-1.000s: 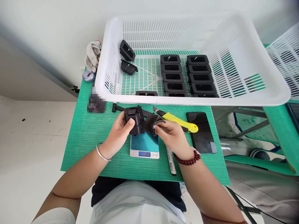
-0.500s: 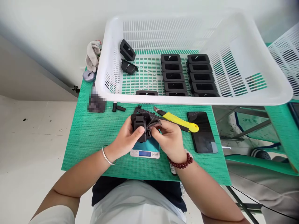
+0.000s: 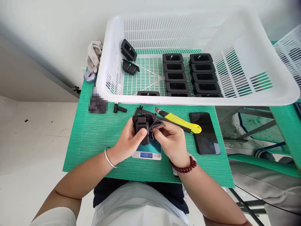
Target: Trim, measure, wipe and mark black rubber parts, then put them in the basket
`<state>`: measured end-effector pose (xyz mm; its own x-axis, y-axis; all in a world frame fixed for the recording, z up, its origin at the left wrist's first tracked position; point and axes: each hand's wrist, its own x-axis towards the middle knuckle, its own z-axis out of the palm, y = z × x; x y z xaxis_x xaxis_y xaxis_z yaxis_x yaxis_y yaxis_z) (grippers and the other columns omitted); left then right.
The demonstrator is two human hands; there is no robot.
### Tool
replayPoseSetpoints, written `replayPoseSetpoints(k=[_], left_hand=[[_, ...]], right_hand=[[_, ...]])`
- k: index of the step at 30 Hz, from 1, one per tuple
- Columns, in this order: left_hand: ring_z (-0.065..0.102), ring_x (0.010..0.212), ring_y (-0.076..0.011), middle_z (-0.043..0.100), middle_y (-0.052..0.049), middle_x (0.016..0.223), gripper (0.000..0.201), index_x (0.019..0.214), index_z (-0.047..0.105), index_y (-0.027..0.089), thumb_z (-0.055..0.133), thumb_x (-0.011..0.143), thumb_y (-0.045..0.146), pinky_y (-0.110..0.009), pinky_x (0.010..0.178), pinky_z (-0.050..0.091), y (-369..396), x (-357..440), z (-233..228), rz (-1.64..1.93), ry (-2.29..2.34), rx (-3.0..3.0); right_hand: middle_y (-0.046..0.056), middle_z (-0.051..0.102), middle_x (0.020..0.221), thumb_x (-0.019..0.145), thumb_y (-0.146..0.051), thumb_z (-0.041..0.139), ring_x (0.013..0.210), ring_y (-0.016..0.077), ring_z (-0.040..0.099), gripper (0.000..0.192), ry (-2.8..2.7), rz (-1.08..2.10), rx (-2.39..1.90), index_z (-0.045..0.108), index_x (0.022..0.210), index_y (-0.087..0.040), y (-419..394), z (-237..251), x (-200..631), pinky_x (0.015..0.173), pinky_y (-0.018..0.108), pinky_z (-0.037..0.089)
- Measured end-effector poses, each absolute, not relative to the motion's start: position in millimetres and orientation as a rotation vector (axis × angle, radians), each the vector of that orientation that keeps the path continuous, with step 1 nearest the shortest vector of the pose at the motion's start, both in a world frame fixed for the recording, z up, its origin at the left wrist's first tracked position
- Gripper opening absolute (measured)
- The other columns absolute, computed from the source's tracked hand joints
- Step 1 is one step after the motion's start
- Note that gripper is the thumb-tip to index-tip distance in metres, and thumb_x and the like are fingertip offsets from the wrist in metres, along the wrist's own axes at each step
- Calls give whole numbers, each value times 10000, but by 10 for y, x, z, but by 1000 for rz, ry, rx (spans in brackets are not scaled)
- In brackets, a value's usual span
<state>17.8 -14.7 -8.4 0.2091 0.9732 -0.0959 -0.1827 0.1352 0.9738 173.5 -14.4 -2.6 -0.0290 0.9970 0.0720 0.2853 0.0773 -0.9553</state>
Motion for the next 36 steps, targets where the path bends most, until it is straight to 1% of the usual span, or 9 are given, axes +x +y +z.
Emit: replayPoseSetpoints(k=[2,8,13,17,22,27,31,33,36], left_hand=[[637,926,-228,651,-81,1016,518,1099,539,199,616,825,631,-334,743,545,-154,188,-58,1044,964,1090],[637,909,-218,649,-67,996,468,1085,561,212,617,838,606,-332,757,550,-193,168,-38,1109,979,1093],[635,844,-192,650,-58,940,439,1052,573,206,608,850,594,-292,685,545,-212,183,-72,1154,1005,1105],[636,859,-178,648,-56,964,435,1081,574,205,606,860,579,-281,717,553,-173,143,-126,1240,1014,1142],[627,757,-147,638,-40,911,437,1093,567,218,578,871,594,-241,610,536,-103,72,-178,1319,981,1136],[638,732,-145,648,-41,919,440,1122,558,231,562,879,598,-235,567,532,-120,80,-170,1281,961,1120],[646,774,-160,653,-49,922,457,1109,552,215,585,865,600,-254,612,555,-149,101,-121,1244,981,1153],[650,825,-169,650,-56,947,451,1100,552,206,614,856,580,-268,665,568,-161,110,-90,1229,988,1190],[644,842,-169,638,-59,962,443,1077,541,199,632,849,566,-278,691,569,-174,117,-59,1172,981,1224]], right_hand=[[-10,568,580,786,-231,565,563,123,496,192,-1445,1030,-1344,572,596,-200,-142,-24,1743,531,267,398],[-10,574,593,799,-231,560,567,120,496,203,-1470,1030,-1328,559,598,-201,-169,1,1723,539,266,401],[0,588,608,803,-224,543,579,121,499,204,-1500,1047,-1321,562,601,-198,-175,5,1723,544,267,395],[2,587,612,808,-232,551,573,117,490,204,-1510,1112,-1321,581,610,-194,-201,-30,1706,541,265,394],[2,626,650,835,-264,579,608,126,543,206,-1385,1162,-1260,624,643,-203,-186,-72,1715,577,265,435],[-14,627,636,830,-272,620,611,126,553,185,-1310,1192,-1191,648,655,-219,-107,-83,1774,613,272,463],[-5,628,663,843,-292,625,665,141,570,178,-1409,1253,-1154,666,689,-214,-104,-85,1765,651,288,469],[0,619,672,837,-277,614,667,139,553,178,-1472,1186,-1199,645,678,-203,-112,-69,1751,640,285,451],[-16,549,610,800,-216,580,595,111,473,193,-1582,1009,-1286,562,609,-191,-114,-19,1745,579,261,396]])
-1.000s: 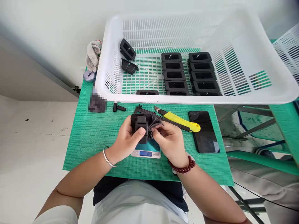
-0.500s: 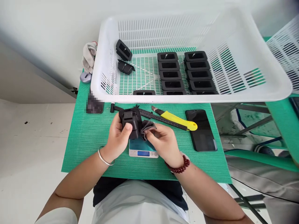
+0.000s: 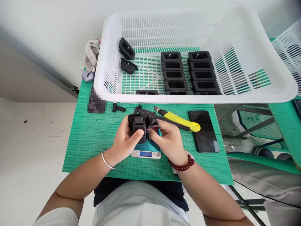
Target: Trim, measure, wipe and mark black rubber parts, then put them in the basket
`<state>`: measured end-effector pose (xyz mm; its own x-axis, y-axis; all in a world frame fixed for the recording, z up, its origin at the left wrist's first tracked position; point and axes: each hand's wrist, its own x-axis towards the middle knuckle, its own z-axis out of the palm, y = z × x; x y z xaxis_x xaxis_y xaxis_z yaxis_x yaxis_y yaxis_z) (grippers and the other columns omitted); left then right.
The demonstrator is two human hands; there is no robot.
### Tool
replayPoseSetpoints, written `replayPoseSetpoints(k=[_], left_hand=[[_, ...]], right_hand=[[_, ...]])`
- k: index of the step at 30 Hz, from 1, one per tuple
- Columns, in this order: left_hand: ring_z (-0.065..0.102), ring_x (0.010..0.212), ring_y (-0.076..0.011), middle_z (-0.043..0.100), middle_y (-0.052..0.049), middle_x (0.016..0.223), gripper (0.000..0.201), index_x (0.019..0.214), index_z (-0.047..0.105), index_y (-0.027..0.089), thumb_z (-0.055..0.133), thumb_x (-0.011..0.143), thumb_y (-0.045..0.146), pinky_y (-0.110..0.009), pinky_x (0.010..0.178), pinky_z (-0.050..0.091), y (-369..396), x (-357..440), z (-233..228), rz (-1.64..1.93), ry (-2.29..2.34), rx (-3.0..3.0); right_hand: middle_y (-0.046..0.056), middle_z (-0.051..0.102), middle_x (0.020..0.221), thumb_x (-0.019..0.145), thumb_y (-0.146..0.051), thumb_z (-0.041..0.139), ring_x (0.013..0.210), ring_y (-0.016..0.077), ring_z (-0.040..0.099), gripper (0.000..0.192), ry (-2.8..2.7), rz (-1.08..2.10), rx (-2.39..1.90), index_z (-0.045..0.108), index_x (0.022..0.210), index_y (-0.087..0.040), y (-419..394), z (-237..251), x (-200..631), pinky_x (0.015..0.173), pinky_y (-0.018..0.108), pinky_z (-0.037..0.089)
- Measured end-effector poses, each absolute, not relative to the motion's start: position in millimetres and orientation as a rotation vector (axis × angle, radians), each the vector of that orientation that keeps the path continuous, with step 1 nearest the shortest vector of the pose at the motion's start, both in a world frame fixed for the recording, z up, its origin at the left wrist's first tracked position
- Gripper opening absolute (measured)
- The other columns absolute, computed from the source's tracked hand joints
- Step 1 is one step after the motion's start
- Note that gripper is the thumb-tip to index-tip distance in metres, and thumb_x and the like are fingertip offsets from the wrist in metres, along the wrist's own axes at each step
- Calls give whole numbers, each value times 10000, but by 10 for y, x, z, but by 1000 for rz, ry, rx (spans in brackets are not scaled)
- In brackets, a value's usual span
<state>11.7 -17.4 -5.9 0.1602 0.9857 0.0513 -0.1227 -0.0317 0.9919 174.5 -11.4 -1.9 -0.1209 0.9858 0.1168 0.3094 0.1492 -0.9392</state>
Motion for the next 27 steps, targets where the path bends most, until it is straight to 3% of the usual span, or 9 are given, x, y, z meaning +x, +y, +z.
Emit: replayPoseSetpoints(k=[7,12,16,20,27], left_hand=[[610,830,-157,614,-51,956,427,1041,525,191,650,842,548,-259,674,540,-167,116,-68,1049,1000,1260],[605,785,-149,605,-45,918,434,1033,527,190,656,835,553,-242,610,546,-176,124,-52,1061,1028,1214],[639,742,-151,638,-50,928,453,1094,525,208,615,854,581,-264,596,568,-174,110,-55,1089,965,1120],[673,786,-182,660,-69,1004,501,1151,527,219,585,854,618,-294,623,580,-153,107,-94,1066,921,1003],[647,878,-190,644,-70,981,512,1110,536,193,597,843,626,-287,690,565,-142,120,-52,1033,943,1070]], right_hand=[[-54,387,500,754,-153,553,507,77,347,298,-1770,664,-1338,365,529,-205,-120,77,1755,490,231,299],[-29,504,527,775,-128,557,519,97,444,222,-1773,451,-1348,511,568,-194,-125,56,1786,524,249,365],[-13,608,570,791,-177,569,525,117,514,173,-1574,751,-1373,624,629,-199,-66,21,1900,516,257,402],[-19,607,558,792,-230,578,527,119,532,187,-1475,1092,-1283,637,616,-207,-23,7,1938,504,250,414],[-11,619,632,804,-254,599,610,118,517,160,-1597,1206,-1225,653,665,-195,-52,-12,1862,586,260,417]])
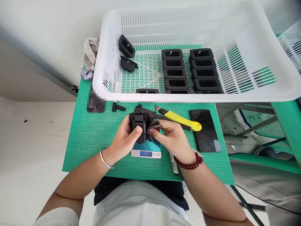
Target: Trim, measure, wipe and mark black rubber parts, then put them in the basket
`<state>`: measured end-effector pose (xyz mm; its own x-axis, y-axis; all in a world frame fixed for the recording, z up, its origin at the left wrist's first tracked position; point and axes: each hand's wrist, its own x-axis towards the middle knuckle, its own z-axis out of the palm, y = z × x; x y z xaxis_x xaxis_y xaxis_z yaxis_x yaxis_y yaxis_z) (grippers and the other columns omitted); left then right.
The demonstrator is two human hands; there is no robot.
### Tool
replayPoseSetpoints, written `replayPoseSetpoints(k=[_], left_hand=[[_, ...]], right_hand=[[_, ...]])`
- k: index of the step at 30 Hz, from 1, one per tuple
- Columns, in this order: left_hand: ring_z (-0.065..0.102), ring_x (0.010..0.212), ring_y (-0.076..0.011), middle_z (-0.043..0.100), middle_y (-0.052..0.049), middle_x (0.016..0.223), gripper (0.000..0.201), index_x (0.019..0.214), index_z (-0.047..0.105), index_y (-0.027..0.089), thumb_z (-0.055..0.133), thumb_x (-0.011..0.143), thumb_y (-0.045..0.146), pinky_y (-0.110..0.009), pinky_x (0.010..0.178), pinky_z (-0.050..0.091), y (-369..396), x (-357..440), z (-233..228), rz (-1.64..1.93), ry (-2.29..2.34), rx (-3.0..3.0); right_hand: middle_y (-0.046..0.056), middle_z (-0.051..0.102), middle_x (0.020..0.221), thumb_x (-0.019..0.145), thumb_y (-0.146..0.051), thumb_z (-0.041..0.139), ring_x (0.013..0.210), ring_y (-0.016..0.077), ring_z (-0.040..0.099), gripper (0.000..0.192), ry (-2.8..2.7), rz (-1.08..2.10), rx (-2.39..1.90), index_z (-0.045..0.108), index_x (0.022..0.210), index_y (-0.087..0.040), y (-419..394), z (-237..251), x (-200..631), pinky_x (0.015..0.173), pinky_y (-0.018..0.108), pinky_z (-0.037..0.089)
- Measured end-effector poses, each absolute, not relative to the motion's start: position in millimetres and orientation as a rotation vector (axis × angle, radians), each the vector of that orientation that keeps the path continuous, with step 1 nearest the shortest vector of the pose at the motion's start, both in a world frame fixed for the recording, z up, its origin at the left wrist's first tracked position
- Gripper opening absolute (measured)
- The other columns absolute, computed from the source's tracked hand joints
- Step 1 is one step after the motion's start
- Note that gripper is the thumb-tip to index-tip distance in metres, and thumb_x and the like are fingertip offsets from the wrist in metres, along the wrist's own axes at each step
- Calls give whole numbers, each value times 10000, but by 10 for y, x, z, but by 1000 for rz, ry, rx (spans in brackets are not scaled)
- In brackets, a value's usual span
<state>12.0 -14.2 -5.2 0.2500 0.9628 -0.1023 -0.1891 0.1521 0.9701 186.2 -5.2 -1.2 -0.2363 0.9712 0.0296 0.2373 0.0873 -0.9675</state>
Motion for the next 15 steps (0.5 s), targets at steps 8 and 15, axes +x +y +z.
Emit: replayPoseSetpoints(k=[8,15], left_hand=[[600,818,-166,605,-46,940,433,1052,515,200,640,844,558,-268,652,530,-184,104,-81,941,988,1225],[633,943,-196,638,-81,1030,492,1097,518,187,659,825,573,-299,755,562,-166,164,-96,1011,1021,1132]], right_hand=[[-54,367,499,732,-170,543,512,78,315,287,-1800,835,-1328,347,525,-207,-65,59,1843,486,242,267],[-35,454,502,777,-138,551,501,97,404,253,-1838,532,-1297,470,545,-200,-106,36,1809,508,256,327]])
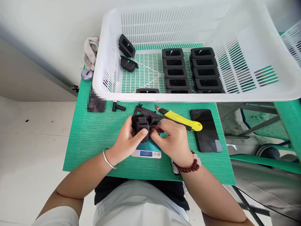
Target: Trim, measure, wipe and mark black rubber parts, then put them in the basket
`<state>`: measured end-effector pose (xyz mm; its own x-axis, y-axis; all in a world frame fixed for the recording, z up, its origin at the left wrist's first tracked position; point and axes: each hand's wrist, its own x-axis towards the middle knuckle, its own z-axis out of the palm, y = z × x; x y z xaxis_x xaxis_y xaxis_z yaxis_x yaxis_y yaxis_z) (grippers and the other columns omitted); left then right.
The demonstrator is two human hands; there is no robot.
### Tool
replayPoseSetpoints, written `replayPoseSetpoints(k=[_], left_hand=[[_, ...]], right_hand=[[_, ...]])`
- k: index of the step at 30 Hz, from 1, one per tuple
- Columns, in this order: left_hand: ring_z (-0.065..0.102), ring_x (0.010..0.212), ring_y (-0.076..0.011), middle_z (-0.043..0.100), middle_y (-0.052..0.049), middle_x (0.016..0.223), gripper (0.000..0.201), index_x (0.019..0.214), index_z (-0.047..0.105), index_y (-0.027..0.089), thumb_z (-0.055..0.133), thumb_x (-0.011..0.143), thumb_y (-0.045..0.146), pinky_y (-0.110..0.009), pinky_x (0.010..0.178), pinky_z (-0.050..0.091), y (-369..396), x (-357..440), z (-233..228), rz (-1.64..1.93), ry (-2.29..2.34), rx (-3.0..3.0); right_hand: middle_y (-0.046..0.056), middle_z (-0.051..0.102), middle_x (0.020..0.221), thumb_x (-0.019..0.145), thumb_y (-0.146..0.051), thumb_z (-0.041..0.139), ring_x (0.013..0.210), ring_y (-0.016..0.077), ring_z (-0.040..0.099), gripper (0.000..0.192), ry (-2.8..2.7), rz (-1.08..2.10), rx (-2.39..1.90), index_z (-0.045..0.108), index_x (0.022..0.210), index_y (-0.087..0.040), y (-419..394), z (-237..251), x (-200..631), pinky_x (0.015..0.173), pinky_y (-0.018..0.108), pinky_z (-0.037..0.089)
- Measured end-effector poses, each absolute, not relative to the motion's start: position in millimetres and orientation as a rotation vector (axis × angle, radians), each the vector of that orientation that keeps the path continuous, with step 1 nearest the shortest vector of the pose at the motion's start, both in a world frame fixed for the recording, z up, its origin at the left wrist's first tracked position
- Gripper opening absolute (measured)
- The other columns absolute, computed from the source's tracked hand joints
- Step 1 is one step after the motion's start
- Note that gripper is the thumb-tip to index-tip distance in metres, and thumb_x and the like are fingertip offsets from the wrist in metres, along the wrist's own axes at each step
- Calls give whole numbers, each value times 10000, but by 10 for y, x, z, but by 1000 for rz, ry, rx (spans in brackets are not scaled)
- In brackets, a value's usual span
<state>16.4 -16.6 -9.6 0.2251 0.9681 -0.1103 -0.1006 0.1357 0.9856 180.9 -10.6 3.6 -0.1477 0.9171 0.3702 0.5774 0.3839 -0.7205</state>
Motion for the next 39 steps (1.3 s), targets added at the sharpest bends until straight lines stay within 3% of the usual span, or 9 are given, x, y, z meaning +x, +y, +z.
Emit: replayPoseSetpoints(k=[5,9,12,14,20,23,31,35,39], left_hand=[[658,956,-217,652,-93,1070,546,1126,534,191,641,812,624,-325,747,585,-143,144,-113,1011,994,1027],[675,878,-203,658,-83,1063,541,1114,538,202,631,810,640,-315,675,587,-131,129,-127,1002,938,941],[664,957,-219,654,-85,1074,521,1107,550,199,624,823,628,-329,734,588,-138,133,-123,1005,944,958],[651,1019,-235,649,-94,1095,529,1120,545,197,623,824,628,-345,784,586,-148,140,-121,1001,945,987],[643,1059,-239,638,-96,1124,531,1167,496,213,658,822,582,-368,829,587,-168,164,-109,969,907,1059],[642,1060,-235,637,-96,1140,520,1182,482,221,662,831,559,-350,818,584,-169,165,-75,982,862,1082],[596,735,-151,587,-22,870,370,1040,524,221,669,844,499,-263,597,522,-173,99,-55,935,889,1204],[573,729,-162,594,-26,843,353,1011,587,204,688,828,488,-265,588,481,-161,59,-65,858,939,1357],[629,897,-209,654,-66,1014,426,1162,562,218,674,846,481,-310,725,523,-130,37,-59,891,991,1464]], right_hand=[[-10,609,574,763,-185,556,544,119,540,171,-1578,936,-1369,617,603,-194,-67,15,1880,534,253,423],[-15,615,568,724,-222,542,540,120,535,160,-1380,1178,-1362,625,589,-205,-14,8,1936,499,244,417],[-11,632,584,736,-249,579,546,123,540,146,-1439,1317,-1283,641,611,-205,-23,-6,1918,515,253,430],[-6,635,593,763,-273,603,561,125,539,169,-1515,1277,-1289,634,613,-201,-46,-12,1891,540,262,438],[-14,575,560,817,-184,556,543,115,503,229,-1741,690,-1321,559,589,-205,-101,17,1831,545,263,404],[-11,599,585,842,-177,549,553,125,544,210,-1707,629,-1287,588,639,-215,-120,29,1806,541,265,421],[-2,657,616,823,-274,617,553,135,575,177,-1389,897,-1315,643,656,-222,-76,-43,1911,524,276,467],[3,660,596,779,-393,708,536,138,574,219,-1319,1170,-1249,688,640,-226,-21,-42,2016,505,276,491],[18,704,695,783,-416,731,704,186,666,190,-1362,1241,-1175,732,711,-240,0,-11,2043,680,332,577]])
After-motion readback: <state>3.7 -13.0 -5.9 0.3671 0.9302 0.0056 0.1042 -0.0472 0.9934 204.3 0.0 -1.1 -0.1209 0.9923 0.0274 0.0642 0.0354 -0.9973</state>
